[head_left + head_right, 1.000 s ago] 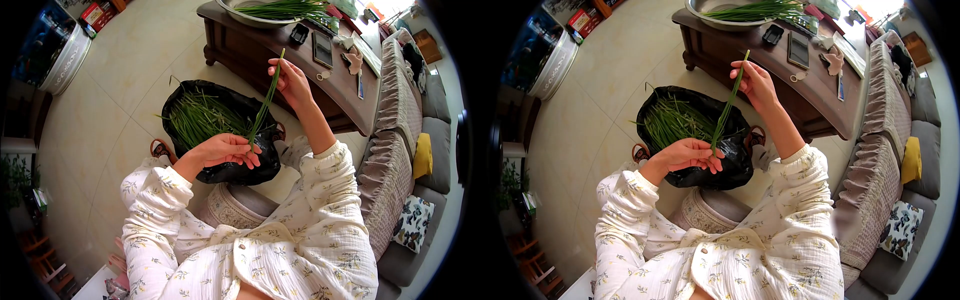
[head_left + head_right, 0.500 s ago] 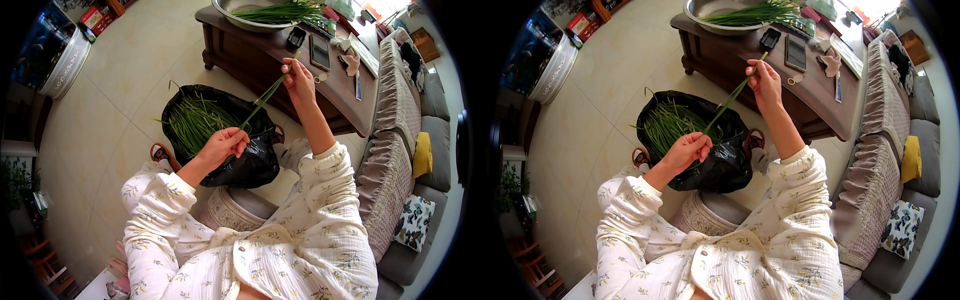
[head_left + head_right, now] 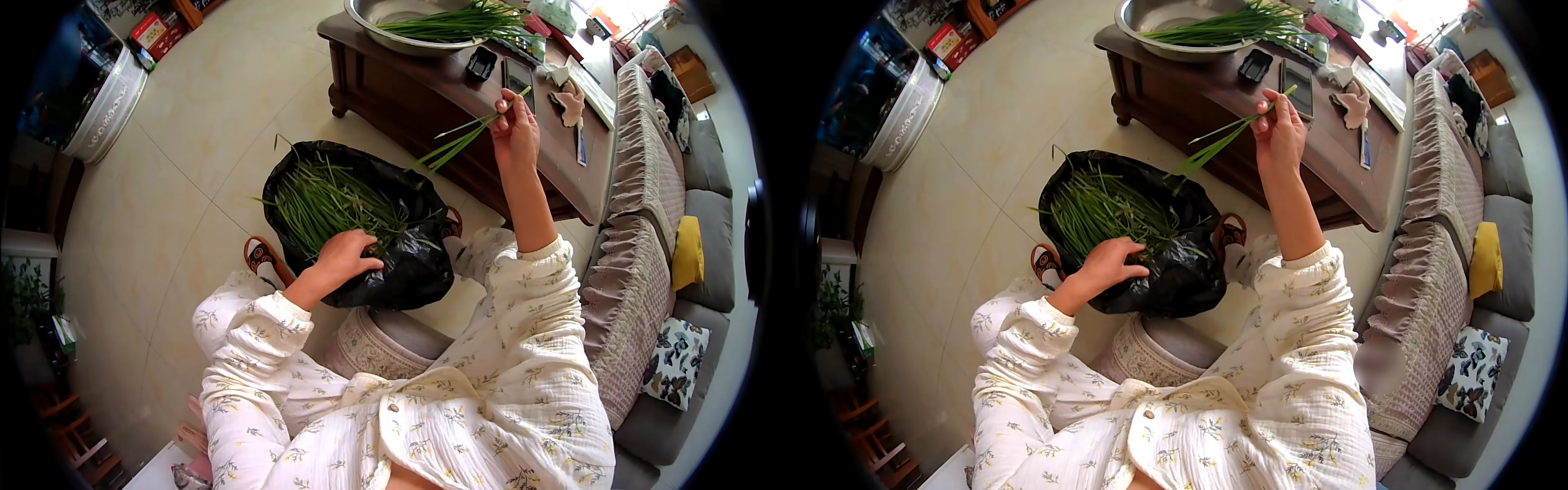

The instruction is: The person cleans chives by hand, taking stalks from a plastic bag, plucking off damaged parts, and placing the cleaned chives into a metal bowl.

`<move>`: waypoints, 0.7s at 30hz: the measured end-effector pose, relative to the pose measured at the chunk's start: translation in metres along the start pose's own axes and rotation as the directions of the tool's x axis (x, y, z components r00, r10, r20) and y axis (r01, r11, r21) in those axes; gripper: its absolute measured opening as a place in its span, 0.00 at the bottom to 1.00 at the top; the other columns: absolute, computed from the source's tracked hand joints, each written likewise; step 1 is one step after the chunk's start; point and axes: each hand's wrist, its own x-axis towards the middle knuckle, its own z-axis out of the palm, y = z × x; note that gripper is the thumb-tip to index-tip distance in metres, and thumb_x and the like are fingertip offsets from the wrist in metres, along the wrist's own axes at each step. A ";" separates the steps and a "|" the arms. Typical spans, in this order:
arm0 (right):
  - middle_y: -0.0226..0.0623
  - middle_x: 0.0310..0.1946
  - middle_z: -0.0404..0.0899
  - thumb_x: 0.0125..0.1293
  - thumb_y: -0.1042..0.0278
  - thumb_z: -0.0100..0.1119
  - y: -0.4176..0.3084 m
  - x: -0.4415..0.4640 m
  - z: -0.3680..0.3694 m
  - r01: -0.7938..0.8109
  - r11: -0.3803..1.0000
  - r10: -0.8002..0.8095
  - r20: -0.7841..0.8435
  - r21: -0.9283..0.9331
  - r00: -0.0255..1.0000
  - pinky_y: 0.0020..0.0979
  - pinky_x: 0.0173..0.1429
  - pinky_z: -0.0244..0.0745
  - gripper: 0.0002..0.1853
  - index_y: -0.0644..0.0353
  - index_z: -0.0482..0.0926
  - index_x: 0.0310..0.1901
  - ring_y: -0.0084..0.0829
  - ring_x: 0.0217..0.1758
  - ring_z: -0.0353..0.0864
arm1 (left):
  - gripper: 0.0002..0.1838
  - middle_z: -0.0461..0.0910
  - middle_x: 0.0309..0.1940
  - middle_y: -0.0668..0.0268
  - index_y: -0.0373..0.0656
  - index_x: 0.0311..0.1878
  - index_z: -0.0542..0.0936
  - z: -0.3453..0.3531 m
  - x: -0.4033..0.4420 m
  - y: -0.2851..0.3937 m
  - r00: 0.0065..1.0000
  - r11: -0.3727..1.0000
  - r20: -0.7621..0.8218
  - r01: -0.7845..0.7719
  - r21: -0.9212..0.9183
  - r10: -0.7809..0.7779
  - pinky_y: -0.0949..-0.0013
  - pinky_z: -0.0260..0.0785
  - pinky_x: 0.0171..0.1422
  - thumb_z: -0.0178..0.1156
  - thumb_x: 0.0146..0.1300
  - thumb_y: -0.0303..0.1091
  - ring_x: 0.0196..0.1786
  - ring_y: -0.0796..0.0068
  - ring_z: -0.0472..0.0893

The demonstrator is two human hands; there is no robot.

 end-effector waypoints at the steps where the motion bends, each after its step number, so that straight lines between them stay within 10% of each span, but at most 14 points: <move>1: 0.31 0.26 0.74 0.72 0.66 0.47 0.001 -0.001 0.002 -0.015 1.000 0.015 0.005 0.004 1.000 0.19 0.26 0.62 0.11 0.65 0.76 0.44 0.18 0.21 0.64 | 0.14 0.80 0.27 0.60 0.37 0.38 0.82 0.000 0.000 0.000 0.994 0.998 -0.094 -0.055 0.034 0.058 0.64 0.70 0.37 0.66 0.53 0.38 0.31 0.58 0.79; 9: 0.29 0.26 0.75 0.73 0.64 0.47 0.005 -0.015 0.031 -0.025 0.997 0.030 0.064 -0.069 0.998 0.19 0.27 0.61 0.12 0.64 0.77 0.43 0.16 0.21 0.65 | 0.15 0.79 0.32 0.59 0.37 0.44 0.81 -0.017 0.020 0.007 0.986 0.973 -0.014 0.165 -0.162 -0.169 0.67 0.69 0.35 0.64 0.55 0.34 0.31 0.66 0.79; 14: 0.28 0.25 0.76 0.72 0.65 0.47 -0.030 -0.018 0.061 0.423 0.803 -0.373 0.200 -0.421 0.906 0.16 0.25 0.58 0.12 0.63 0.78 0.43 0.13 0.20 0.64 | 0.18 0.79 0.40 0.60 0.36 0.50 0.78 0.003 0.024 0.020 0.996 0.925 0.043 0.093 -0.369 -0.083 0.71 0.71 0.38 0.63 0.57 0.32 0.34 0.71 0.79; 21: 0.37 0.29 0.79 0.67 0.69 0.51 -0.079 0.023 0.137 0.799 -0.361 -0.435 0.845 -0.481 0.312 0.28 0.34 0.72 0.09 0.58 0.78 0.46 0.34 0.27 0.77 | 0.19 0.80 0.38 0.57 0.37 0.49 0.78 0.012 0.018 0.019 0.995 0.972 0.059 0.095 -0.215 -0.084 0.67 0.72 0.43 0.64 0.56 0.38 0.36 0.64 0.80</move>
